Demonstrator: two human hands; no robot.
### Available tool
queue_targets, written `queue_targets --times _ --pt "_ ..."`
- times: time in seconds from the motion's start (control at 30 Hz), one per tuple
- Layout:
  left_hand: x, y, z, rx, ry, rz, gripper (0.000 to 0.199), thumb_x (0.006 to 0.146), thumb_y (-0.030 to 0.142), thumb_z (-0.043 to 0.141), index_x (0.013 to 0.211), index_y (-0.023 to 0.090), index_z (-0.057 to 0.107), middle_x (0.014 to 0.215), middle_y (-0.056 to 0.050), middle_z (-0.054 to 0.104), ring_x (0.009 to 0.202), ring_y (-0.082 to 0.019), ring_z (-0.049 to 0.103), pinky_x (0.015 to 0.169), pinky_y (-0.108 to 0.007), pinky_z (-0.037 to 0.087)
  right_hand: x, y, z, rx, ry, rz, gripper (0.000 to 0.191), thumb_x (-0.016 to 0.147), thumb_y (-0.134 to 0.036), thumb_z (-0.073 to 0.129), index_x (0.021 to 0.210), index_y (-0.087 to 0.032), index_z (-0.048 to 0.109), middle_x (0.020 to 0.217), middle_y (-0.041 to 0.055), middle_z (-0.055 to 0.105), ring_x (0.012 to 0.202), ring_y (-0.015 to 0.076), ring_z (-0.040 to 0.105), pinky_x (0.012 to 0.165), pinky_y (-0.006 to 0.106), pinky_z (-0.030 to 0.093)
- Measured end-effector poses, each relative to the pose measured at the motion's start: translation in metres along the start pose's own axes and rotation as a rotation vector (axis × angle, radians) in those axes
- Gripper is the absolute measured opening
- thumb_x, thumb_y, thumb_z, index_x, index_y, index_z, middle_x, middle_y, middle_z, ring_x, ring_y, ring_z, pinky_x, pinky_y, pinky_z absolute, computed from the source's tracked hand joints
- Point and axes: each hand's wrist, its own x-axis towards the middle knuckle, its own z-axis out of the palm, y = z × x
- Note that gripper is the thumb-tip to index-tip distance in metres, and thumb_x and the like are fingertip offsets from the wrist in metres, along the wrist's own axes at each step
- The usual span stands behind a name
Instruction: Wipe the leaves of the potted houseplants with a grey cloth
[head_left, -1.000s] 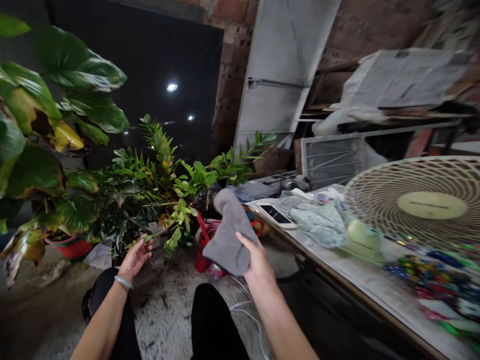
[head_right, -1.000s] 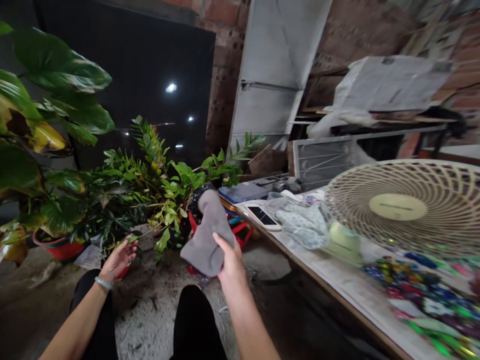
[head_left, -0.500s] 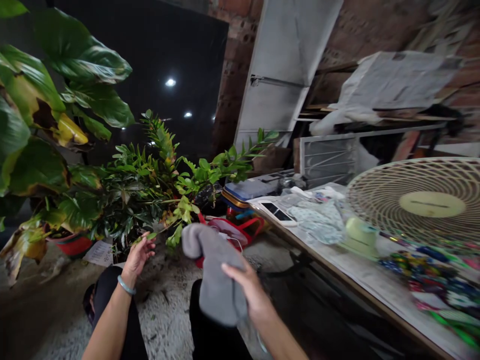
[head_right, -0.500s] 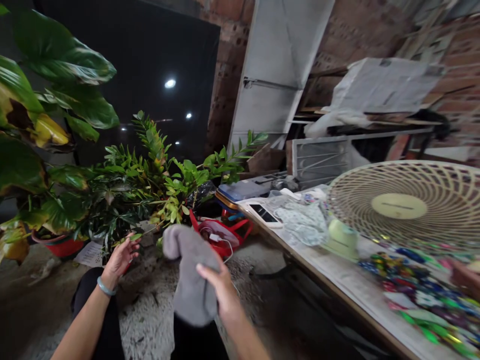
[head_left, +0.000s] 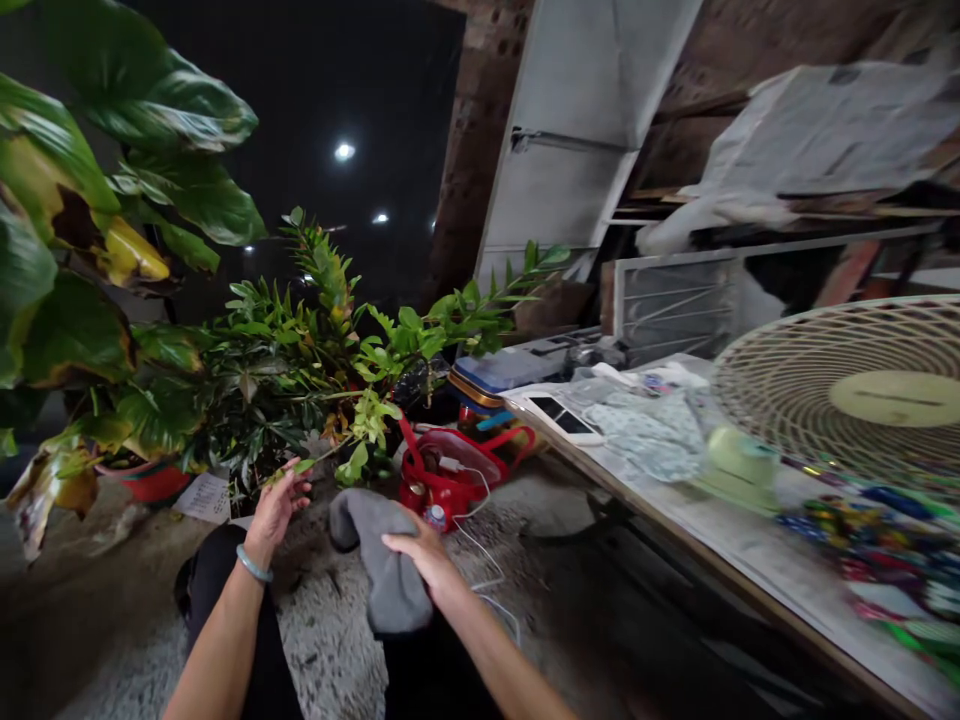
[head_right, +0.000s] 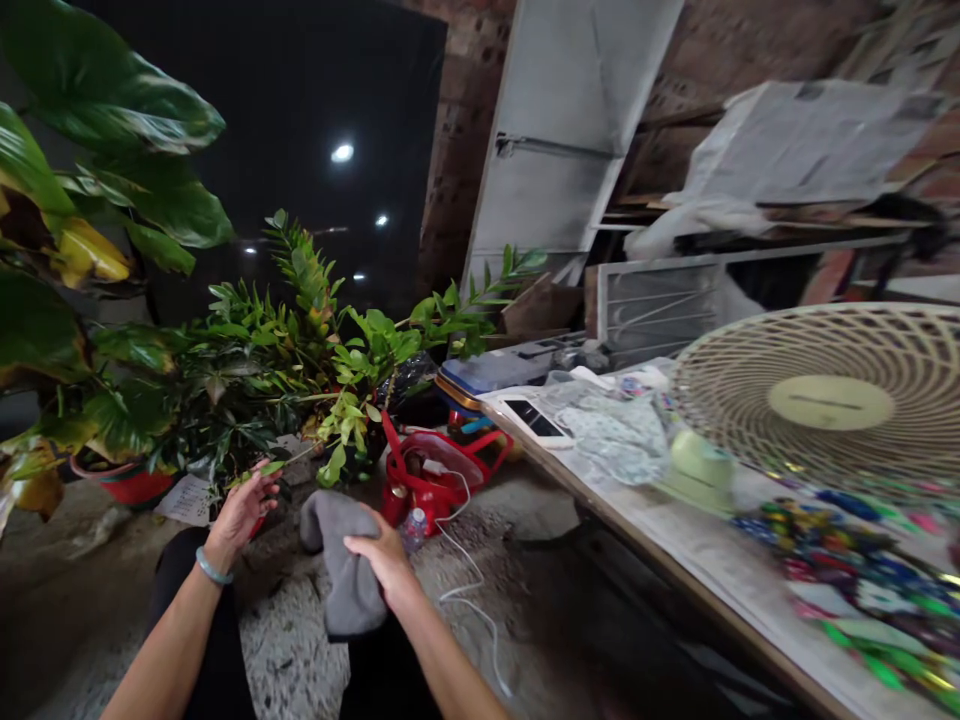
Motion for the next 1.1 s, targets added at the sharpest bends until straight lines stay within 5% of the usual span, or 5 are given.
queue_targets --times 0.23,0.4,0.53,0.77,1.1 --pt "-0.001 -0.001 0.000 0.009 -0.001 -0.011 0.050 0.069 0.037 0.092 0.112 0.018 0.076 0.104 -0.011 0.080 0.080 -0.018 0.071 0.064 -0.026 0.055 0.036 -0.095 -0.003 0.290 0.241 -0.183 0.071 0.045 -0.031 0.088 0.114 -0.020 0.075 0.088 0.0040 0.082 0.082 0.0288 0.076 0.077 0.040 0.061" --pt "0.000 -0.007 0.001 0.001 0.060 0.020 0.048 0.062 0.040 0.095 0.101 0.016 0.078 0.095 -0.009 0.079 0.075 -0.018 0.070 0.059 -0.025 0.054 -0.007 -0.056 0.046 0.055 -0.095 -0.006 0.070 0.046 -0.020 0.084 0.116 -0.020 0.075 0.086 0.0041 0.083 0.082 0.0311 0.077 0.080 0.044 0.061" --pt "-0.002 -0.005 0.000 -0.009 0.085 0.054 0.043 0.059 0.038 0.097 0.089 0.016 0.076 0.094 -0.008 0.079 0.074 -0.019 0.069 0.060 -0.027 0.055 -0.059 -0.029 0.015 -0.031 -0.222 -0.027 0.065 0.048 -0.019 0.084 0.113 -0.025 0.078 0.106 0.0059 0.083 0.104 0.0331 0.076 0.094 0.044 0.059" --pt "-0.012 0.004 0.002 0.010 0.080 0.076 0.044 0.059 0.035 0.096 0.092 0.017 0.075 0.102 -0.010 0.078 0.073 -0.017 0.070 0.057 -0.026 0.055 -0.010 -0.093 0.001 0.201 0.203 -0.207 0.089 0.050 -0.035 0.091 0.134 -0.021 0.067 0.105 0.0070 0.082 0.096 0.0320 0.076 0.083 0.042 0.062" --pt "-0.012 0.003 -0.024 -0.127 0.406 0.055 0.038 0.058 0.007 0.085 0.089 0.019 0.066 0.073 -0.001 0.072 0.060 -0.017 0.066 0.058 -0.027 0.050 -0.077 -0.053 0.048 -0.094 -0.415 -0.063 0.072 0.056 -0.024 0.083 0.127 -0.024 0.073 0.123 0.0085 0.079 0.117 0.0343 0.072 0.104 0.047 0.055"
